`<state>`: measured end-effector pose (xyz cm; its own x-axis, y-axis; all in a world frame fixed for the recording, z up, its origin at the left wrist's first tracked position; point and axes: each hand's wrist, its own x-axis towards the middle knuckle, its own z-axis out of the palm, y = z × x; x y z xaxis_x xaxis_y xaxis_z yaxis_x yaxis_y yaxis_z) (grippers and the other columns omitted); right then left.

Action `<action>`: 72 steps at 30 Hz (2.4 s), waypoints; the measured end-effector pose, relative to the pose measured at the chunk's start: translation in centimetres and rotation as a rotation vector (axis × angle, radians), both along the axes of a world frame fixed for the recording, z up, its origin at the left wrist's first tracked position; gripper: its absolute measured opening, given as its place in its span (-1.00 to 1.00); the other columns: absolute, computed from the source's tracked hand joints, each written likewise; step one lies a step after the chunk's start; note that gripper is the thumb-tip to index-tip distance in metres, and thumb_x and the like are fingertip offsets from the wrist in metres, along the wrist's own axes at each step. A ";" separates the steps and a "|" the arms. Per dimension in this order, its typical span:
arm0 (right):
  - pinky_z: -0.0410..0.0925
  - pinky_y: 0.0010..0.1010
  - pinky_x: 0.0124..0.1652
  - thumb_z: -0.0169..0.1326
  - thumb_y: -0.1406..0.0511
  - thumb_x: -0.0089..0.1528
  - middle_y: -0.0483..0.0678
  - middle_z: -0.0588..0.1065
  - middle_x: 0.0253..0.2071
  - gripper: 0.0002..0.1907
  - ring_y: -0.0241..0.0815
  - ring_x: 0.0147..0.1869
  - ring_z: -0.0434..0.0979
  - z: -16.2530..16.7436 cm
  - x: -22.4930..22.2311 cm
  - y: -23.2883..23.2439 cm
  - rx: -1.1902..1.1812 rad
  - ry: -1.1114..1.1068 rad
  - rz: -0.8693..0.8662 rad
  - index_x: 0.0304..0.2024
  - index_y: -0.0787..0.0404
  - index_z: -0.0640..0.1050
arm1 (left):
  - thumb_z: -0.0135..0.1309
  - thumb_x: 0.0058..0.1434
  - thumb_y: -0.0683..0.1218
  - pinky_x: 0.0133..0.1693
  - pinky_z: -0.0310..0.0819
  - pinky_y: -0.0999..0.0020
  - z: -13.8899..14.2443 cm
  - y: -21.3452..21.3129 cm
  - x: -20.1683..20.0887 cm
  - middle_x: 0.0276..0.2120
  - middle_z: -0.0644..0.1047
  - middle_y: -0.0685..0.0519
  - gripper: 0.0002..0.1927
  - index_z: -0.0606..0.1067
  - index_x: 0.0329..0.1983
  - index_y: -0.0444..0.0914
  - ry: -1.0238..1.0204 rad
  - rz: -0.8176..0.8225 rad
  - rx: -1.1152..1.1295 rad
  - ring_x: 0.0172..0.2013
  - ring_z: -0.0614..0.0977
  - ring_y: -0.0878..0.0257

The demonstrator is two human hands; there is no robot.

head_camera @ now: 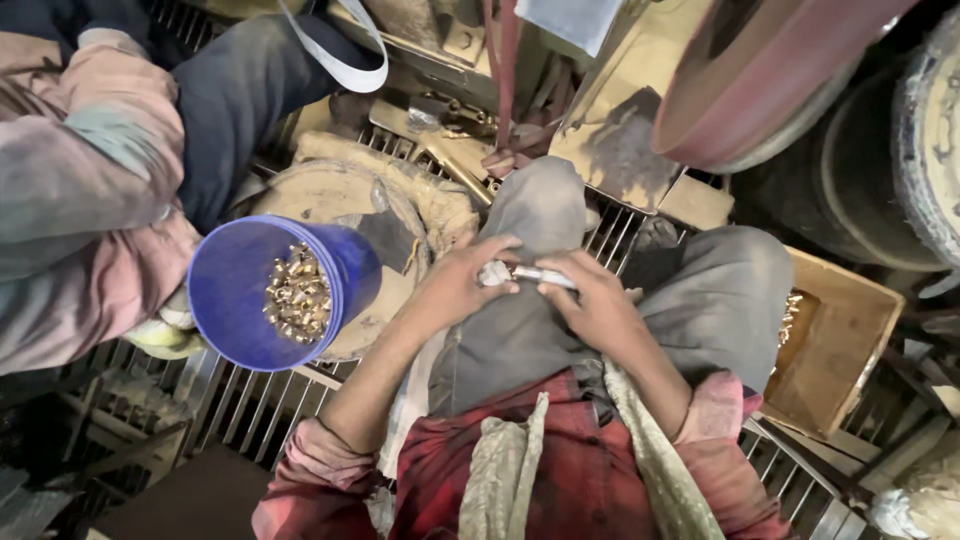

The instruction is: The person repeatedly picks small brass-colored metal parts from a blue bucket, rubs them against a moving sanding belt using a white cloth, and places them into a cardboard box. The process is continuous and repetitive.

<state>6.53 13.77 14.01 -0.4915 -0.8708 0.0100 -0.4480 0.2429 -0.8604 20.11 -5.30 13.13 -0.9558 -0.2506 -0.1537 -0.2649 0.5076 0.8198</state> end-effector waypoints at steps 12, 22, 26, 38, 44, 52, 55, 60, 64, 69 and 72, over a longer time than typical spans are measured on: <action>0.41 -0.23 -0.07 0.08 0.24 0.31 0.09 0.56 -0.12 -0.76 0.09 -0.05 0.59 -3.0 -1.1 -0.4 0.040 0.023 0.136 -0.02 0.19 0.58 | 0.16 0.00 -0.28 -0.04 0.29 0.10 -1.8 -0.3 0.4 -0.24 0.48 -0.04 -0.61 0.54 -0.04 -0.24 0.235 -0.212 -0.179 -0.13 0.45 -0.06; 0.20 -0.44 -0.52 -0.03 0.18 0.38 -0.13 0.47 -0.48 -0.73 -0.31 -0.55 0.29 -7.9 -1.4 -1.5 0.263 -0.605 -0.027 -0.11 0.24 0.55 | 0.08 0.07 -0.33 0.02 0.27 0.16 -2.6 -1.2 0.1 -0.22 0.46 -0.05 -0.60 0.51 0.01 -0.25 0.276 -0.259 -0.238 -0.10 0.45 -0.04; 0.12 -0.51 -0.57 -0.06 0.16 0.39 -0.13 0.44 -0.47 -0.70 -0.36 -0.60 0.19 -8.8 -1.4 -1.0 0.085 -0.946 -0.111 -0.06 0.26 0.50 | 0.15 0.19 -0.22 0.02 0.30 0.15 -2.3 -0.8 -0.2 -0.21 0.48 -0.06 -0.67 0.53 0.04 -0.24 0.216 -0.188 -0.117 -0.10 0.50 -0.01; 0.22 -0.52 -0.51 0.08 0.22 0.35 -0.14 0.36 -0.50 -0.71 -0.39 -0.54 0.27 -7.7 -0.3 2.4 -0.119 -0.612 -0.196 -0.02 0.32 0.43 | 0.12 0.38 -0.03 -0.06 0.48 0.30 -1.8 3.1 -3.1 -0.19 0.52 0.00 -0.77 0.57 0.02 -0.21 0.280 0.102 0.292 -0.14 0.62 0.12; 0.08 -0.58 -0.58 0.06 0.23 0.36 -0.11 0.33 -0.43 -0.74 -0.44 -0.59 0.09 -8.1 -0.8 3.8 -0.317 -1.235 -0.219 -0.08 0.31 0.40 | 0.09 0.42 -0.05 -0.02 0.48 0.30 -1.9 3.8 -5.2 -0.13 0.53 0.01 -0.79 0.55 0.04 -0.22 0.336 -0.030 0.260 -0.10 0.61 0.14; 0.21 -0.49 -0.41 0.07 0.26 0.36 -0.07 0.41 -0.29 -0.74 -0.36 -0.41 0.29 -7.4 -3.6 6.4 -0.519 -1.061 -0.442 0.03 0.25 0.40 | 0.11 0.27 -0.14 0.18 0.35 0.10 -3.7 0.3 -5.7 0.08 0.50 -0.16 -0.57 0.51 0.23 -0.16 0.313 0.320 -0.293 0.12 0.49 -0.12; 0.26 -0.48 -0.37 0.07 0.28 0.37 -0.09 0.43 -0.26 -0.75 -0.38 -0.40 0.30 -7.3 -4.1 7.8 -0.575 -1.047 -0.530 0.05 0.25 0.39 | 0.27 0.19 0.02 0.10 0.25 -0.01 -4.7 -0.2 -4.3 0.07 0.43 -0.28 -0.41 0.44 0.24 -0.28 0.190 0.183 -0.395 0.08 0.41 -0.26; 0.32 -0.52 -0.30 0.10 0.32 0.35 -0.14 0.46 -0.24 -0.69 -0.39 -0.32 0.40 -6.8 -4.2 9.1 -0.441 -0.793 -0.571 0.11 0.27 0.41 | 0.12 0.31 -0.06 0.10 0.37 0.15 -5.7 1.6 -4.0 0.02 0.51 -0.19 -0.62 0.53 0.19 -0.20 0.112 0.268 -0.216 0.04 0.54 -0.10; 0.33 -0.59 -0.28 0.09 0.28 0.34 -0.15 0.53 -0.22 -0.68 -0.43 -0.30 0.42 -5.8 -4.4 10.0 -0.316 -0.660 -0.521 0.10 0.30 0.49 | 0.06 0.43 -0.08 0.14 0.43 0.26 -4.8 1.1 -6.0 0.06 0.56 -0.12 -0.68 0.50 0.20 -0.23 0.198 0.330 -0.048 0.08 0.60 0.02; 0.25 -0.60 -0.40 0.07 0.23 0.37 -0.14 0.51 -0.33 -0.68 -0.42 -0.41 0.37 -5.4 -5.1 10.3 -0.207 -0.816 -0.423 0.06 0.31 0.53 | 0.15 0.33 -0.07 0.11 0.39 0.33 -3.7 4.0 -9.5 0.03 0.54 -0.03 -0.57 0.44 0.23 -0.27 0.230 -0.053 0.288 0.05 0.55 0.20; 0.27 -0.59 -0.39 0.07 0.22 0.35 -0.15 0.52 -0.33 -0.68 -0.42 -0.41 0.38 -5.9 -6.0 10.1 -0.132 -0.896 -0.367 0.06 0.30 0.53 | 0.16 0.34 -0.02 0.00 0.46 0.42 -4.5 7.0 -11.0 -0.05 0.56 0.05 -0.60 0.47 0.19 -0.26 0.110 -0.126 0.464 -0.05 0.56 0.32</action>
